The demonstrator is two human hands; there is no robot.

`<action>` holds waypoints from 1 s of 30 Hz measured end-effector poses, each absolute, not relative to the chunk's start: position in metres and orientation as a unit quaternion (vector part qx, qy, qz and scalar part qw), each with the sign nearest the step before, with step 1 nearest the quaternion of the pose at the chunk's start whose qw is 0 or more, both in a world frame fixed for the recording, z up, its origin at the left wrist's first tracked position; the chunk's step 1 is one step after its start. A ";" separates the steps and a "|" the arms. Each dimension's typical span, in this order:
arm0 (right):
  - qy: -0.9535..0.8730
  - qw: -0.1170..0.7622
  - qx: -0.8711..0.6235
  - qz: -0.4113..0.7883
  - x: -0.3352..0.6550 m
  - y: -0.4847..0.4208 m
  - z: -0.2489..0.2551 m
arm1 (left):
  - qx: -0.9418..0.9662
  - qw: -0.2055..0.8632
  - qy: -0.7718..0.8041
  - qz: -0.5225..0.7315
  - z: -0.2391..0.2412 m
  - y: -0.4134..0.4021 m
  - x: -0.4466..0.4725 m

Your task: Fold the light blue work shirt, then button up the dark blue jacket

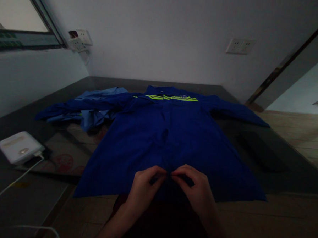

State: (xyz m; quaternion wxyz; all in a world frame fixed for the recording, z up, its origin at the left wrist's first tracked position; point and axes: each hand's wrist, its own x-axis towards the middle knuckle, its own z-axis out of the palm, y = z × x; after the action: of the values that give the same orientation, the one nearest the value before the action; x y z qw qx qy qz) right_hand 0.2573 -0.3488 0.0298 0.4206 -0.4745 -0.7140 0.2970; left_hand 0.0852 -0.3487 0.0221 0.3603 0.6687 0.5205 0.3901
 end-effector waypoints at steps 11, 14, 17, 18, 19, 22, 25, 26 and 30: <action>-0.774 0.377 -0.488 0.144 0.249 -0.350 0.020 | 0.595 0.487 0.500 0.397 0.027 -0.352 0.087; -0.781 0.397 -0.469 0.110 0.246 -0.351 0.019 | 0.583 0.492 0.510 0.398 0.027 -0.349 0.088; -0.781 0.425 -0.448 0.093 0.244 -0.353 0.019 | 0.597 0.463 0.523 0.395 0.026 -0.346 0.089; -0.780 0.433 -0.443 0.091 0.243 -0.353 0.020 | 0.607 0.446 0.527 0.393 0.025 -0.345 0.089; -0.777 0.442 -0.439 0.090 0.243 -0.354 0.020 | 0.619 0.430 0.529 0.390 0.026 -0.345 0.089; -0.772 0.465 -0.424 0.093 0.242 -0.355 0.021 | 0.643 0.405 0.526 0.382 0.027 -0.346 0.089; -0.761 0.491 -0.412 0.099 0.240 -0.357 0.021 | 0.635 0.415 0.520 0.392 0.028 -0.348 0.089; -0.754 0.499 -0.414 0.105 0.240 -0.357 0.020 | 0.628 0.421 0.521 0.396 0.028 -0.348 0.089; -0.724 0.511 -0.436 0.156 0.240 -0.356 0.021 | 0.610 0.437 0.524 0.403 0.026 -0.348 0.089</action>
State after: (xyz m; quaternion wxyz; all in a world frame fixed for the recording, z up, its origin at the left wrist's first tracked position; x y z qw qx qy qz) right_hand 0.2397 -0.3562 0.0209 0.5114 -0.4363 -0.7238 0.1556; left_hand 0.0891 -0.3476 0.0261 0.4373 0.6100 0.5238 0.4029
